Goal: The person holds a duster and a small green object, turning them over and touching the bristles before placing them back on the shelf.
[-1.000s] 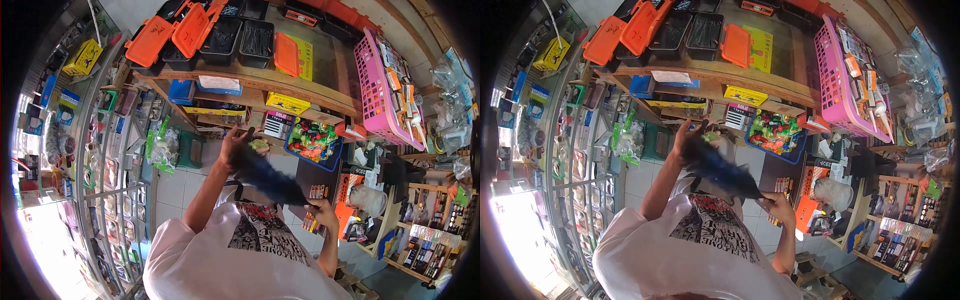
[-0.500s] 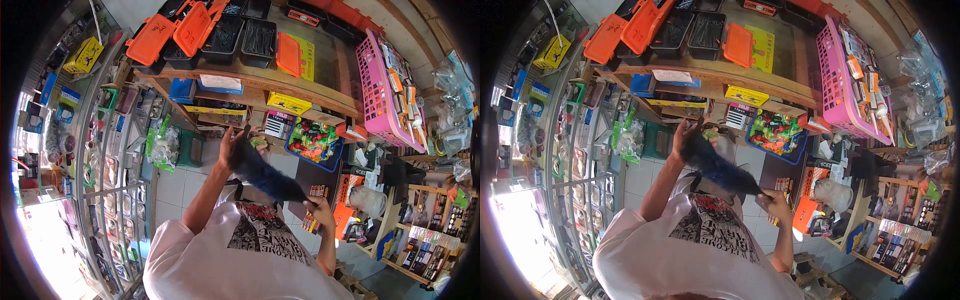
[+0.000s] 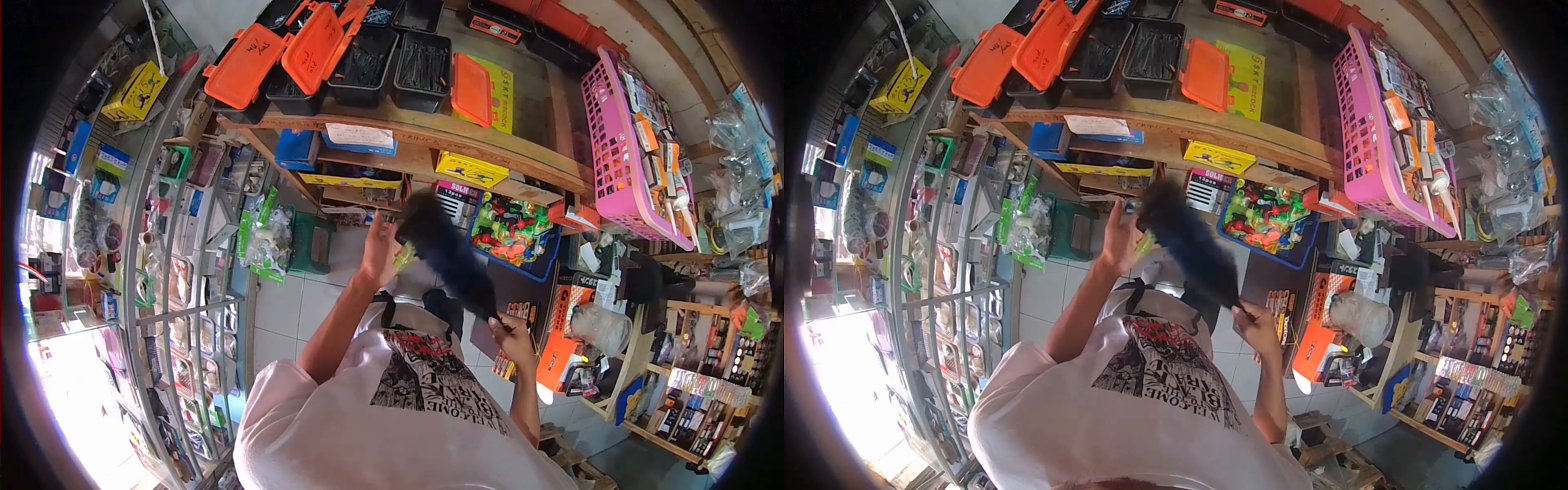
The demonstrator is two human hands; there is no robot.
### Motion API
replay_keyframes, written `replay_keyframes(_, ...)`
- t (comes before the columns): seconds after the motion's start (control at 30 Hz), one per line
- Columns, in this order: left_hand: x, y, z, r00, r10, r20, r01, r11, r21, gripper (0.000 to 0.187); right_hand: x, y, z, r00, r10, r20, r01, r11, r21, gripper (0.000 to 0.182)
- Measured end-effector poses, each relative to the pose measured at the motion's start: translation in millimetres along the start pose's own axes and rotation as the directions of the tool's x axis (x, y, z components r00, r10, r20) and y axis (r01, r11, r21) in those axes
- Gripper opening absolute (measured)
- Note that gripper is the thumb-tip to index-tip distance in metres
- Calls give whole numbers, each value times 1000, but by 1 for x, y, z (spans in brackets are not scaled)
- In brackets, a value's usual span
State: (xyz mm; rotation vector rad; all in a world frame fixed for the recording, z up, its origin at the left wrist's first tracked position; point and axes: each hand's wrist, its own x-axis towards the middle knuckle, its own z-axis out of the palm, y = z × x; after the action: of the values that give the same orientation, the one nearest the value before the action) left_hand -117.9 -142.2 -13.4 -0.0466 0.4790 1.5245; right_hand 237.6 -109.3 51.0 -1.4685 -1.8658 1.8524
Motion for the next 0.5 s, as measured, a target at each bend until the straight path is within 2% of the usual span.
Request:
replay_keyframes(0.07,-6,3,9,999,19,29,-20,999,50,79,0,2,1,1000,11,-5,-11,1000,7,14)
replay_keyframes(0.1,-4,5,3,990,11,143,-10,1000,-3,79,0,5,1,1000,2,2,-2,1000,-13,15)
replay_keyframes(0.13,-1,1,0,996,57,68,-58,998,18,79,0,7,0,1000,-8,6,8,999,-32,16)
replay_keyframes(0.17,2,-2,-4,995,103,-7,-103,994,46,79,1,8,-3,998,-12,-61,13,1000,5,18)
replay_keyframes(0.2,1,0,-9,999,27,-27,-25,996,83,73,1,3,-5,992,-12,-128,18,999,43,19)
replay_keyframes(0.23,2,-2,-17,999,30,-38,-24,986,162,64,0,2,-6,981,-8,-196,25,996,82,21)
replay_keyframes(0.33,6,-10,-28,989,85,-117,-46,950,308,40,3,21,-19,986,31,-161,-13,994,112,25)
replay_keyframes(0.37,8,-13,-30,982,115,-152,-57,938,342,33,3,26,-20,996,6,-94,1,997,72,27)
replay_keyframes(0.47,16,-26,-31,973,189,-132,-163,970,180,18,-6,-2,1,997,75,29,-78,990,114,30)
replay_keyframes(0.5,17,-28,-50,976,138,-166,-116,984,134,15,-4,9,5,999,47,-5,-46,995,83,32)
